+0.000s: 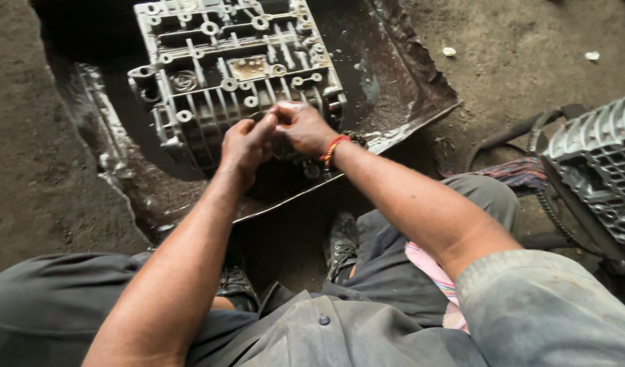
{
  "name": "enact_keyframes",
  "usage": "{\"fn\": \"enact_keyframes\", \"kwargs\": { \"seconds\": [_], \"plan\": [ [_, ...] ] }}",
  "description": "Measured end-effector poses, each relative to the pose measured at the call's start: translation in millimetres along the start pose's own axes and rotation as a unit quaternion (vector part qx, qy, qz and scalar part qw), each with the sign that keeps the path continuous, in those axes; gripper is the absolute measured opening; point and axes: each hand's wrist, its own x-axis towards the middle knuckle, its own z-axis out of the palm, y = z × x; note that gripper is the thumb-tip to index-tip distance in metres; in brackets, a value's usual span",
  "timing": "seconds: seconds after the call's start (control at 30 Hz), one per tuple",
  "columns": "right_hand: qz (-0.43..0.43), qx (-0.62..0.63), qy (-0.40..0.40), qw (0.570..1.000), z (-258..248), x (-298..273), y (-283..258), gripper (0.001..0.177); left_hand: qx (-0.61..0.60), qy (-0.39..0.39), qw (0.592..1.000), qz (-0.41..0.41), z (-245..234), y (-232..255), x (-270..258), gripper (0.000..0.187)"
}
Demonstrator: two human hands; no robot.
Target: The person scrubs a disassembled engine block with a dark abrasive pad while it sits in a shallow metal tray. They repeatedly rub the top surface and sides of the block, occasionally dipping the pad into the tray to reload it with liquid.
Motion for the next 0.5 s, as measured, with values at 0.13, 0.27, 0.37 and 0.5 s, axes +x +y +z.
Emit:
{"fn": "enact_keyframes", "kwargs": {
  "seconds": [0.13,0.27,0.37,0.5],
  "plan": [
    [-0.098,-0.211,0.037,0.972,5,-6,-8,0.018,0.049,0.029,0.998,0.01,7,5,-6,0.023],
    [-0.031,-0.239,0.09,0.966,16,-9,-8,0.025,-0.009,0.036,0.999,-0.009,-2,-3,0,0.021],
    [-0.064,-0.236,0.074,0.967,12,-6,1,0.038,0.038,0.039,0.998,0.013,-8,-14,14,0.021],
    [-0.043,-0.282,0.078,0.955,9,-9,11,0.038,0.0,0.023,1.0,0.004,-7,-26,19,0.026]
  ]
}}
